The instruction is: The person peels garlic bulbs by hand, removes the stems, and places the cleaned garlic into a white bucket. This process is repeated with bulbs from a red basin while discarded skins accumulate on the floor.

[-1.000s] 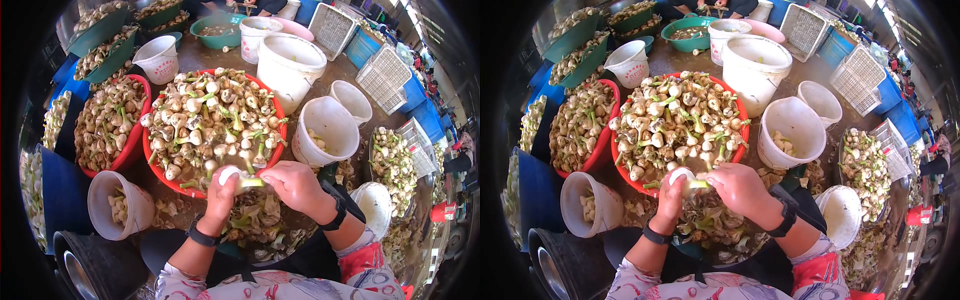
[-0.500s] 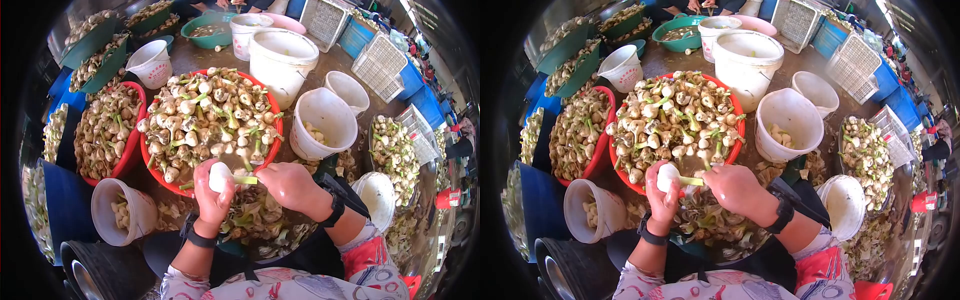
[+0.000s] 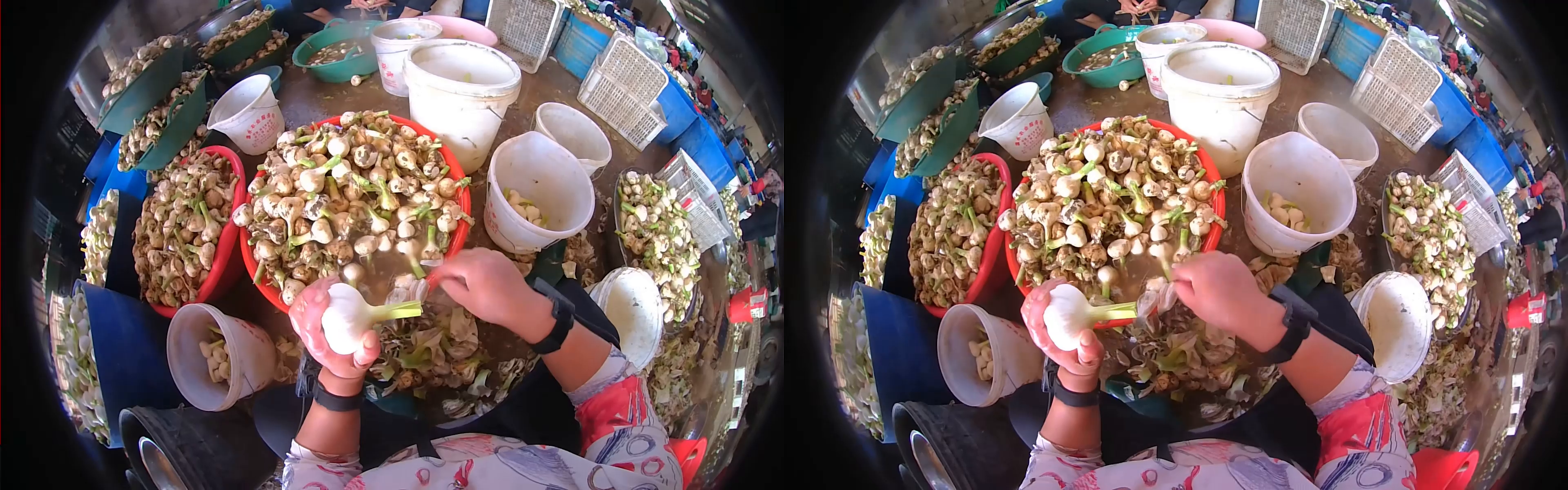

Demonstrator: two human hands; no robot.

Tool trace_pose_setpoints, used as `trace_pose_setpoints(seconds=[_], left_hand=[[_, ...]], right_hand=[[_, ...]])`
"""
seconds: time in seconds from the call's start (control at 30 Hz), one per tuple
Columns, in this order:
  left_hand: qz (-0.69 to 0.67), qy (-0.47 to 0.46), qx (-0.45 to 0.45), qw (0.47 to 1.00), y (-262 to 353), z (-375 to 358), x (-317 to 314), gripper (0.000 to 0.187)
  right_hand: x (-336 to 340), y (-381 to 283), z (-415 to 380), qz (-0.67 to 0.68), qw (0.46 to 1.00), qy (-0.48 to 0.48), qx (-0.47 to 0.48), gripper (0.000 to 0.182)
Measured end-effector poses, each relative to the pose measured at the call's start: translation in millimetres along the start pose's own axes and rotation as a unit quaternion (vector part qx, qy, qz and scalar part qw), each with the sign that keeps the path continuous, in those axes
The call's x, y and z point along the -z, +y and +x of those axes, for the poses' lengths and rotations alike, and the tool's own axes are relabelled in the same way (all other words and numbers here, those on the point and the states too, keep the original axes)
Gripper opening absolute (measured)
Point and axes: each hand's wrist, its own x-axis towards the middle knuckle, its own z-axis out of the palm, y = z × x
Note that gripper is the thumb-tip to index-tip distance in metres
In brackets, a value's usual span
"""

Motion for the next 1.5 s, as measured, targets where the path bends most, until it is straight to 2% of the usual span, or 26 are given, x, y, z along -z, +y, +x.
trace_pose_setpoints(seconds=[0.1,0.17,0.2,0.27,0.33,0.4,0.43,0.47,0.53,0.57,0.63,0.67,0.77,0.8,0.83,0.93,0.97,1.1,1.17,1.2,1.27,1.3,1.37,1.4,1.43,1.5], left_hand=[[-0.037,0.037,-0.003,0.999,-2,-4,-3,0.06],[-0.075,0.001,0.004,0.997,-2,-6,-4,0.064],[-0.076,0.003,0.006,0.997,-1,-8,-6,0.064],[-0.097,-0.038,0.019,0.994,0,-13,-13,0.063],[-0.034,-0.083,0.005,0.996,4,-12,-15,0.061],[-0.046,-0.1,0.133,0.985,2,-13,-25,0.057],[-0.181,-0.114,0.322,0.922,2,-19,-31,0.05],[-0.151,-0.222,0.399,0.877,-14,-31,-35,0.04],[-0.018,-0.526,0.374,0.763,0,-27,-32,0.031],[-0.026,-0.518,0.374,0.769,1,-40,-33,0.031],[-0.011,-0.487,0.176,0.856,-4,-66,-37,0.03],[-0.013,-0.48,0.177,0.859,-7,-68,-41,0.03],[-0.025,-0.468,0.145,0.872,-6,-67,-40,0.03],[-0.049,-0.531,0.198,0.823,-1,-64,-40,0.031],[-0.073,-0.588,0.251,0.765,4,-62,-38,0.032],[-0.073,-0.649,0.255,0.713,17,-66,-34,0.046],[-0.081,-0.611,0.22,0.756,13,-83,-37,0.051],[-0.048,-0.671,0.236,0.702,18,-62,-36,0.037],[-0.084,-0.697,0.212,0.679,18,-66,-39,0.025],[-0.083,-0.7,0.212,0.677,18,-70,-41,0.025],[-0.091,-0.688,0.181,0.696,13,-79,-46,0.021],[-0.09,-0.69,0.18,0.695,8,-90,-50,0.021],[-0.104,-0.6,0.084,0.789,0,-114,-55,0.022],[-0.106,-0.601,0.084,0.787,3,-116,-52,0.022],[-0.02,-0.557,0.077,0.826,7,-116,-49,0.021],[0.066,-0.508,0.073,0.856,15,-102,-41,0.02]], right_hand=[[1,3,3,-0.06,0.995,0.078,0.028,0.018],[27,-19,8,0.068,0.994,0.056,0.061,0.027],[23,-25,8,0.066,0.994,0.054,0.062,0.027],[11,-41,2,0.228,0.967,-0.012,0.115,0.021],[-1,-36,-4,0.193,0.977,-0.039,0.082,0.02],[-15,-19,-1,0.155,0.983,-0.077,0.054,0.019],[-20,-4,2,0.172,0.985,-0.004,0.009,0.019],[-22,9,6,0.186,0.979,0.071,-0.035,0.02],[-14,31,15,0.443,0.86,0.01,-0.253,0.022],[-11,41,17,0.518,0.803,-0.001,-0.293,0.02],[-14,44,18,0.546,0.778,0.013,-0.31,0.021],[-17,45,20,0.582,0.743,0.027,-0.328,0.021],[-24,52,24,0.564,0.753,0.056,-0.334,0.021],[-25,58,27,0.55,0.763,0.077,-0.33,0.022],[-24,63,30,0.598,0.729,0.122,-0.309,0.017],[-10,106,52,0.623,0.648,0.303,-0.316,0.02],[-4,125,61,0.567,0.668,0.351,-0.329,0.021],[-23,158,59,0.514,0.683,0.381,-0.352,0.019],[-52,152,49,0.689,0.601,0.229,-0.334,0.018],[-62,122,50,0.675,0.604,0.194,-0.377,0.018],[-79,82,48,0.612,0.652,0.085,-0.44,0.016],[-83,64,50,0.616,0.634,0.068,-0.462,0.017],[-86,60,54,0.62,0.614,0.05,-0.485,0.017],[-84,73,61,0.645,0.632,0.111,-0.416,0.019],[-76,77,70,0.663,0.644,0.169,-0.343,0.021],[-55,83,90,0.648,0.602,0.276,-0.377,0.024]])
